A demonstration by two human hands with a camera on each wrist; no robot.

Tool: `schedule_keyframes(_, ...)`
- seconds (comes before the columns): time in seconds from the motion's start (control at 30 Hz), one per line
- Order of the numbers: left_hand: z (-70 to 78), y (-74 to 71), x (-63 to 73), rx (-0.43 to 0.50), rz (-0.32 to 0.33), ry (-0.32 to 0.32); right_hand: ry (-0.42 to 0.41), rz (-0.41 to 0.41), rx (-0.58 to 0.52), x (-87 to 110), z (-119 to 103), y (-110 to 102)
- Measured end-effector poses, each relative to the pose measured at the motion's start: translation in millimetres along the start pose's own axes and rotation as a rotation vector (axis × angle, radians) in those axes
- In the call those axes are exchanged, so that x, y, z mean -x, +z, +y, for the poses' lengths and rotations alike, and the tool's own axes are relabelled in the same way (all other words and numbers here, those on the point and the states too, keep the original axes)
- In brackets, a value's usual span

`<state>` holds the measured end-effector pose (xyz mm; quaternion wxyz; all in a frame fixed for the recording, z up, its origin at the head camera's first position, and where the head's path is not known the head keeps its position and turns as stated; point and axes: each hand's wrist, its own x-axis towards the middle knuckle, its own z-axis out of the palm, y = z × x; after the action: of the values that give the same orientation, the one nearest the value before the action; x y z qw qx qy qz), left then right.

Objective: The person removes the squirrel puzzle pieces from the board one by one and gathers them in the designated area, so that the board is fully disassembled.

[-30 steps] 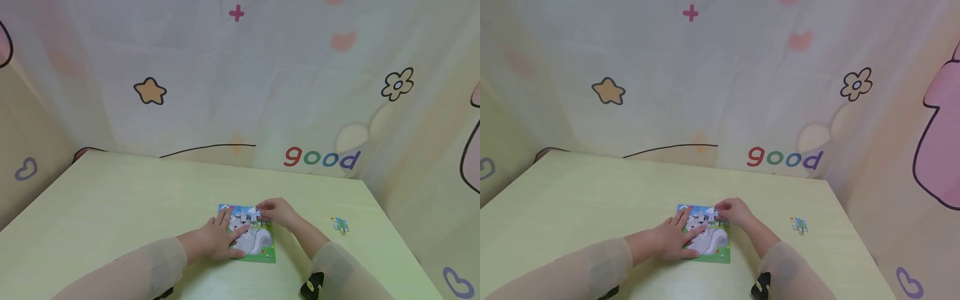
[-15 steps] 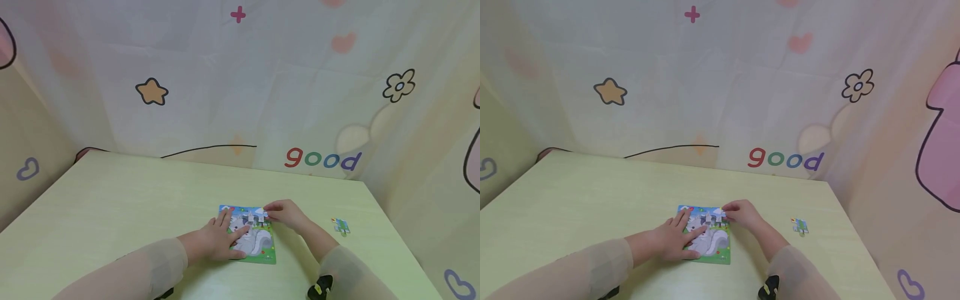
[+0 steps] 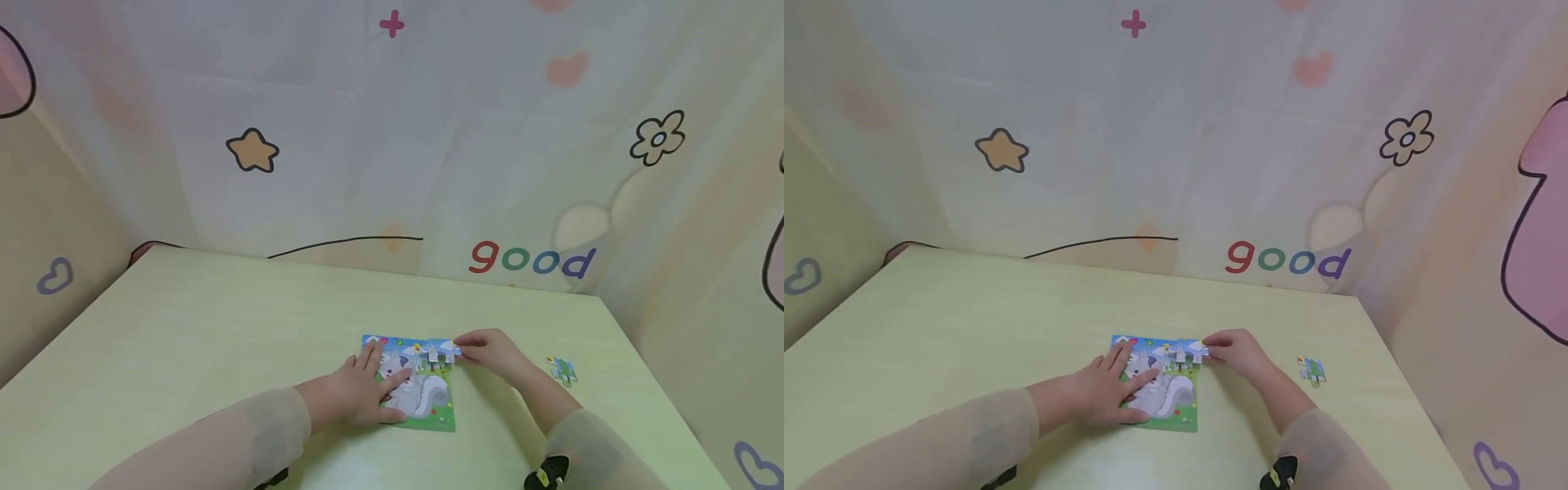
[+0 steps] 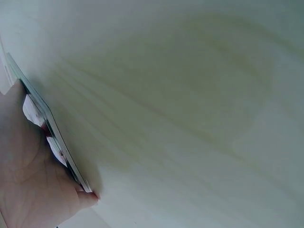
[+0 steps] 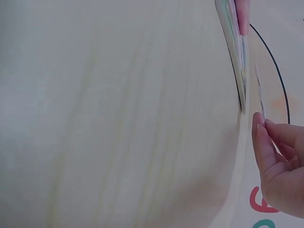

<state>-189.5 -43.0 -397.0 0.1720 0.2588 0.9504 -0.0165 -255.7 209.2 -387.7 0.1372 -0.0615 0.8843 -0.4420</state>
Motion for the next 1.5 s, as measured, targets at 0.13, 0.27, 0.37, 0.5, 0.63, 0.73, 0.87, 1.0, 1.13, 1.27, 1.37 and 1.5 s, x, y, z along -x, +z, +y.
schedule_keyframes(0.13, 0.3, -0.2, 1.0, -0.002, 0.0, 0.003, 0.0, -0.004, 0.002, 3.4, 5, -9)
schedule_keyframes(0.27, 1.4, -1.8, 0.7, -0.005, 0.024, 0.009, 0.014, 0.013, -0.021, 4.5, 10, -20)
schedule_keyframes(0.37, 2.0, -3.7, 1.2, -0.015, 0.024, 0.003, 0.023, 0.024, -0.034, 3.9, 13, -26)
schedule_keyframes(0.5, 2.0, -4.2, 3.0, -0.017, 0.003, -0.011, 0.034, 0.025, -0.022, 4.6, 15, -29)
schedule_keyframes(0.63, -0.2, -1.6, 1.0, -0.011, 0.001, -0.016, 0.02, 0.031, -0.024, 6.8, 18, -32)
schedule_keyframes(0.73, -2.6, 3.4, -3.2, -0.002, 0.004, -0.008, 0.009, 0.032, -0.04, 9.0, 22, -35)
schedule_keyframes(0.87, -5.4, 10.9, -9.0, 0.006, 0.012, 0.005, 0.026, 0.041, -0.024, 11.5, 24, -40)
schedule_keyframes(1.0, -6.4, 13.4, -10.2, -0.003, 0.026, 0.006, 0.042, 0.042, -0.01, 12.9, 24, -44)
schedule_keyframes(1.13, -4.5, 10.1, -7.4, -0.005, 0.021, 0.0, 0.045, 0.04, -0.022, 14.7, 25, -49)
schedule_keyframes(1.27, -2.7, 6.1, -3.9, 0.001, 0.004, -0.006, 0.052, 0.044, -0.035, 15.6, 29, -52)
schedule_keyframes(1.37, -2.0, 3.8, -2.5, -0.003, -0.003, -0.012, 0.05, 0.038, -0.04, 15.6, 33, -56)
schedule_keyframes(1.5, -3.9, 6.4, -6.0, -0.004, 0.007, -0.013, 0.034, 0.038, -0.044, 17.0, 37, -60)
